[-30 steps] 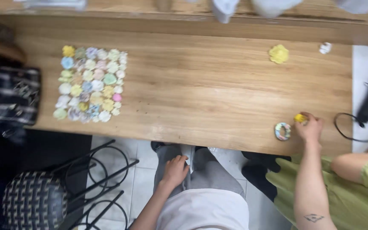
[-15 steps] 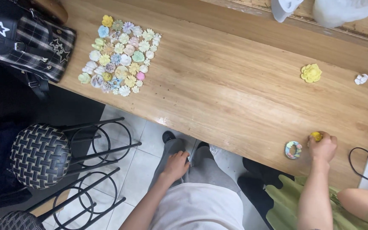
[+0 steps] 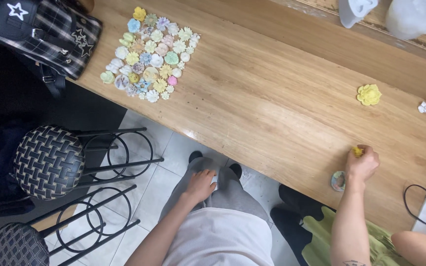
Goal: Organizing and arranging small decorative flowers on a wooden table.
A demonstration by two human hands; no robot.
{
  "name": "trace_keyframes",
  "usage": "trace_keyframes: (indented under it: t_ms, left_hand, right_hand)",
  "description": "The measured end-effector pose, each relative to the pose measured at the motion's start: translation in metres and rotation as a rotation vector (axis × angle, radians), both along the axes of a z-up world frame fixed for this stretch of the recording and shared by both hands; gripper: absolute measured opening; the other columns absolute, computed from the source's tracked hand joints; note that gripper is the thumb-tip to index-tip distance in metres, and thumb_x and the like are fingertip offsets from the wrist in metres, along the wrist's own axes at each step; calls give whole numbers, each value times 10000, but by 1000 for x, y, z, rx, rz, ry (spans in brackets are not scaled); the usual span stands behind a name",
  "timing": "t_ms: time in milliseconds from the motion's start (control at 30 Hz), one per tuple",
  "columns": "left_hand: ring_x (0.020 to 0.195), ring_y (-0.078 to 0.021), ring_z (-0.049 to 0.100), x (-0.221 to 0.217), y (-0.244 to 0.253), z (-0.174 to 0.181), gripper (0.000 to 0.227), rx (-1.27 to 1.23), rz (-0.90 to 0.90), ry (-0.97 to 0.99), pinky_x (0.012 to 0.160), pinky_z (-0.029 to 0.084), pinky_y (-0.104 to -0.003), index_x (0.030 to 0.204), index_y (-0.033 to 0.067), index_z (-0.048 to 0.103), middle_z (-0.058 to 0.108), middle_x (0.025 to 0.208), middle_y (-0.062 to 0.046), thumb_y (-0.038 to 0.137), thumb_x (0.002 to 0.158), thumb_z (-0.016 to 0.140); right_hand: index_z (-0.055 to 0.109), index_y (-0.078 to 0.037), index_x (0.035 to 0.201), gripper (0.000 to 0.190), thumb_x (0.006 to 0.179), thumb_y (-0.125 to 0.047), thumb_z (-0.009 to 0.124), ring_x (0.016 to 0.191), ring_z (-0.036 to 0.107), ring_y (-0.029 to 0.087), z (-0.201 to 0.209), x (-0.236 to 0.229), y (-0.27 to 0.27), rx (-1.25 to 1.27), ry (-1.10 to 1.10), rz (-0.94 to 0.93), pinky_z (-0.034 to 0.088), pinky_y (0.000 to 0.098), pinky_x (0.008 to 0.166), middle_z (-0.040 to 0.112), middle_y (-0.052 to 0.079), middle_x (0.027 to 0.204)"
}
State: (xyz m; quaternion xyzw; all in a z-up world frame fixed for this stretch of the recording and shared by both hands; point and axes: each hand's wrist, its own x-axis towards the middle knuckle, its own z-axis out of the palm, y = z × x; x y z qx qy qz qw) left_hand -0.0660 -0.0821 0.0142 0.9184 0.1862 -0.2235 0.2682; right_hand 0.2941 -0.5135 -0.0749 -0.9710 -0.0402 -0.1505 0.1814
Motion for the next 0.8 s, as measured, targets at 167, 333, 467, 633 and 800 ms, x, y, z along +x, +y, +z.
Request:
trace_keyframes:
  t_ms: [167,333,467,633,800]
  left_hand:
    - [1132,-323,644,-6,17,-10,336,5,8,-21,954,462,-499,1205,116,623,669,1184,-113,254,907,692]
    - [1114,-322,656,-11,45,-26,332,6,32,-31,946,464,-506,1192,132,623,674,1177,-104,280,905,697]
    - [1098,-319,661,-16,88,-40,330,-66,86,-74,913,494,-510,1191,141,626,677,1173,-99,300,911,699]
    - [1078,-296,672,-9,169,-54,344,-167,170,-136,886,499,-506,1174,130,628,708,1136,-79,300,889,717]
    - [927,-293,732,2,267,-70,327,-355,319,-231,816,554,-418,1152,86,627,729,1088,-99,264,891,714]
  right_hand:
    - [770,-101,1103,249,887,-175,870,905,727,319,23,-3,64,160,122,-75,563,442,813,762,147,1024]
    - [730,-54,1154,330,879,-186,855,867,725,167,29,-40,172,514,279,46,566,312,774,767,97,1002]
    - [729,-15,1141,294,899,-157,816,862,717,121,25,-100,290,745,558,171,573,262,760,768,77,995]
    - [731,23,1147,318,877,-121,817,867,726,121,-10,-177,435,888,755,326,583,250,763,784,90,987]
    - [734,21,1128,329,848,-119,835,858,706,97,-16,-224,579,905,758,329,583,238,755,788,80,992]
